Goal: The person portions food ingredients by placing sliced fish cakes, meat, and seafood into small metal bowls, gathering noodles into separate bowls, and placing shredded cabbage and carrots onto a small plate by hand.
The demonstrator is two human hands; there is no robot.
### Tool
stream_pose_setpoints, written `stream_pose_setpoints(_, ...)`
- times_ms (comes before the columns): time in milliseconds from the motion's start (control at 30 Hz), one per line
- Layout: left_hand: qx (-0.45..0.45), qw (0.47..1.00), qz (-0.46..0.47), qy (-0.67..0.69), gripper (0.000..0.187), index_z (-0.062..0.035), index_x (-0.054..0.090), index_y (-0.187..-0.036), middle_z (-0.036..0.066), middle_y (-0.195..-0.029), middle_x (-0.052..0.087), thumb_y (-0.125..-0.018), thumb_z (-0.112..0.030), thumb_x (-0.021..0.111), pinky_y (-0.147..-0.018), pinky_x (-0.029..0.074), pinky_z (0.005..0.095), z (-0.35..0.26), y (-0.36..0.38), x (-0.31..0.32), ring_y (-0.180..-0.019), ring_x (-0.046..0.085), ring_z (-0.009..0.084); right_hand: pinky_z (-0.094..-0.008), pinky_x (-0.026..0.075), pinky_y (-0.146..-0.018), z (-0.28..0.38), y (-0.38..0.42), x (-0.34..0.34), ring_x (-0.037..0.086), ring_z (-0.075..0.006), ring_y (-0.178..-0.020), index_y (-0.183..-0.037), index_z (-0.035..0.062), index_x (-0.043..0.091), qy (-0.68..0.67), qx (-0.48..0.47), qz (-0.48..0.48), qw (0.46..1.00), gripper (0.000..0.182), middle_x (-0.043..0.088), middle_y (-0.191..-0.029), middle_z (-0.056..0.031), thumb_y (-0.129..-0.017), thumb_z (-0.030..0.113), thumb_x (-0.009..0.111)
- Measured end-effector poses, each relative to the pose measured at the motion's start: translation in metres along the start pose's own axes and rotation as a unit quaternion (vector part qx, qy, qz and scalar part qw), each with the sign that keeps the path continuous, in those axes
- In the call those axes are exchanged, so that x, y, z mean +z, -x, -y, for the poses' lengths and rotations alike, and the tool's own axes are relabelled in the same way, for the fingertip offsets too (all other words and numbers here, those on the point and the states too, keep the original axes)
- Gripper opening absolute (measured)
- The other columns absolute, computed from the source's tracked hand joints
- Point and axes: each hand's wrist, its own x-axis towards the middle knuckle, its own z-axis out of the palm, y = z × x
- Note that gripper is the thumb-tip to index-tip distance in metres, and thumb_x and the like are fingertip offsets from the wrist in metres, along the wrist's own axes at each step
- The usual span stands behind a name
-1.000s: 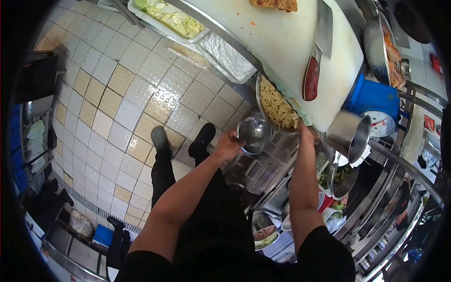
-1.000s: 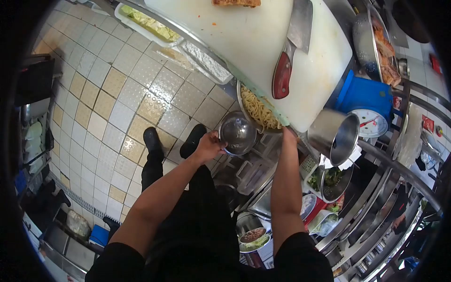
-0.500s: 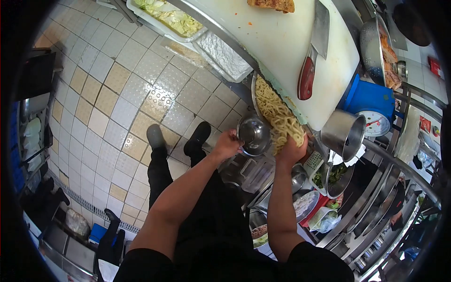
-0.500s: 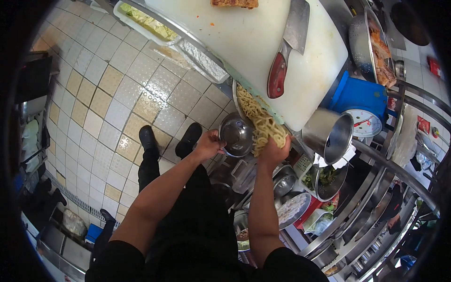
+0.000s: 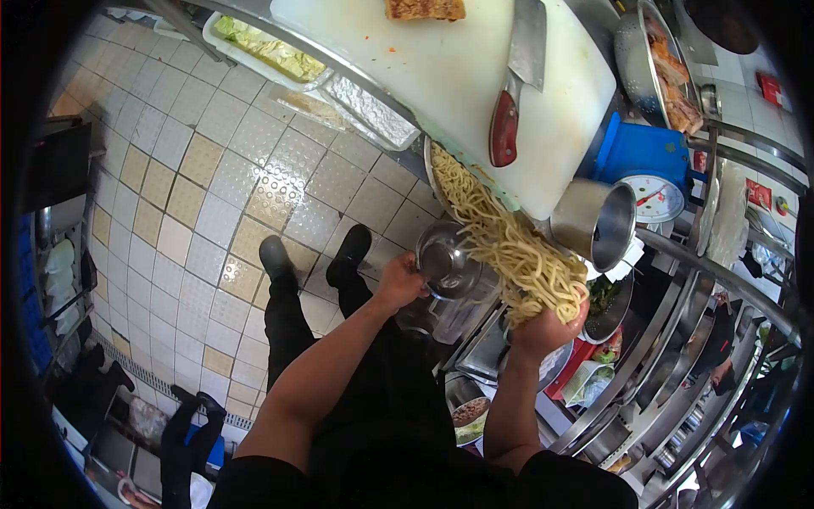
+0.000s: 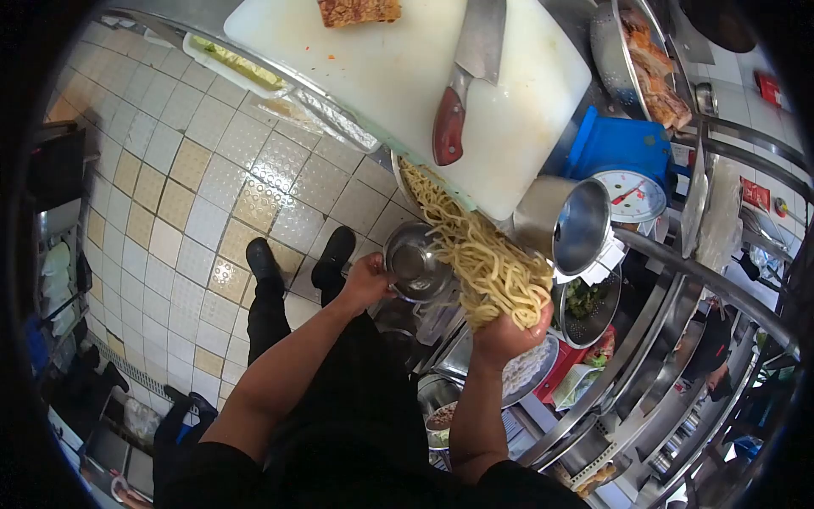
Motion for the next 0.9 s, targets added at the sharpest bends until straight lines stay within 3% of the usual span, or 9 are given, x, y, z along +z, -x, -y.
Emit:
stream_pose_setpoints(200,-0.025,0.998,0.016,-0.046,0.014,0.0061,0.056,-0.09,0.008,-0.075,0.057,-0.08,-0.002,0.062,-0.055,0.058,0.0294,-0.032,0.024,0.015,-0.067,0.064,0.016,-0.0354,0.051,-0.084,0.041,-0.009,-0.013,0.062,-0.022,-0.093,-0.107,-0.0023,0.048,0.015,-0.149,0.026,0.988,0.029,0.059,-0.103,-0.015,-0.082,0.004,0.061)
stream_pose_setpoints(367,-0.008,0.998,0.063,-0.005,0.014,0.0009,0.048,-0.08,0.007,-0.075,0.051,-0.08,0.002,0.061,-0.053,0.059,0.0306,-0.056,0.012,0.027,-0.063,0.061,0.0153,-0.0379,0.05,-0.088,0.04,-0.009,-0.019,0.061,-0.0248,-0.094,-0.113,-0.002,0.047,0.068,-0.238,0.007,0.969,0.038,0.058,-0.107,-0.0177,-0.084,0.016,0.065)
stream_pose_setpoints(433,-0.004,0.998,0.057,-0.021,0.011,0.0036,0.052,-0.084,0.008,-0.075,0.054,-0.08,0.0,0.062,-0.053,0.058,0.0296,-0.069,0.014,0.026,-0.063,0.063,0.0169,-0.0411,0.047,-0.091,0.01,-0.005,-0.019,0.06,-0.0287,-0.097,-0.109,-0.0015,0.052,0.125,-0.323,0.02,0.938,0.037,0.06,-0.105,-0.0185,-0.083,0.019,0.067)
stream_pose_setpoints(467,0.0,0.998,0.049,-0.034,0.013,0.0064,0.055,-0.089,0.01,-0.075,0.056,-0.08,-0.001,0.062,-0.053,0.056,0.0287,-0.073,0.015,0.026,-0.063,0.064,0.0186,-0.0443,0.044,-0.094,0.004,0.0,-0.018,0.057,-0.0329,-0.101,-0.104,-0.0009,0.056,0.298,-0.377,0.055,0.875,0.034,0.062,-0.101,-0.0186,-0.08,0.018,0.071)
stream_pose_setpoints(600,0.018,0.995,0.025,-0.093,0.017,0.0004,0.047,-0.075,0.006,-0.069,0.052,-0.079,0.0,0.064,-0.052,0.057,0.0285,-0.085,0.018,0.015,-0.061,0.061,0.0136,-0.0435,0.041,-0.092,-0.031,0.013,0.022,0.057,-0.0381,-0.1,-0.104,0.0056,0.063,0.372,-0.286,0.219,0.856,0.034,0.065,-0.098,-0.0173,-0.071,0.01,0.071)
stream_pose_setpoints(667,0.046,0.994,0.001,-0.101,0.02,-0.0006,0.046,-0.071,0.006,-0.067,0.052,-0.079,-0.001,0.064,-0.051,0.055,0.0278,-0.093,0.016,0.011,-0.06,0.06,0.0134,-0.0419,0.043,-0.092,-0.068,0.018,0.048,0.057,-0.0388,-0.101,-0.114,0.006,0.06,0.379,-0.125,0.251,0.882,0.042,0.061,-0.108,-0.0177,-0.073,0.008,0.069)
stream_pose_setpoints(767,0.069,0.987,-0.008,-0.147,0.022,-0.001,0.044,-0.07,0.007,-0.069,0.053,-0.079,-0.003,0.065,-0.049,0.054,0.0283,-0.101,0.005,0.009,-0.059,0.06,0.014,-0.0409,0.044,-0.092,-0.083,0.004,0.054,0.057,-0.0385,-0.103,-0.12,0.0063,0.057,0.35,-0.09,0.375,0.854,0.047,0.057,-0.115,-0.0182,-0.074,0.008,0.068)
stream_pose_setpoints(800,0.079,0.984,-0.008,-0.157,0.021,-0.0003,0.046,-0.072,0.006,-0.068,0.053,-0.079,-0.004,0.065,-0.048,0.053,0.0288,-0.101,-0.001,0.004,-0.059,0.059,0.0135,-0.0342,0.045,-0.09,-0.088,-0.001,0.054,0.058,-0.0263,-0.106,-0.12,0.0041,0.057,0.285,-0.058,0.395,0.871,0.046,0.06,-0.112,-0.0144,-0.075,0.005,0.067)
stream_pose_setpoints(900,0.092,0.989,-0.009,-0.113,0.021,0.0002,0.046,-0.072,0.005,-0.065,0.052,-0.079,-0.003,0.065,-0.047,0.054,0.0292,-0.102,-0.014,-0.001,-0.058,0.059,0.0133,-0.0303,0.046,-0.09,-0.103,-0.029,0.046,0.058,-0.019,-0.104,-0.119,0.003,0.057,0.173,0.009,0.436,0.883,0.043,0.06,-0.115,-0.011,-0.077,0.003,0.066)
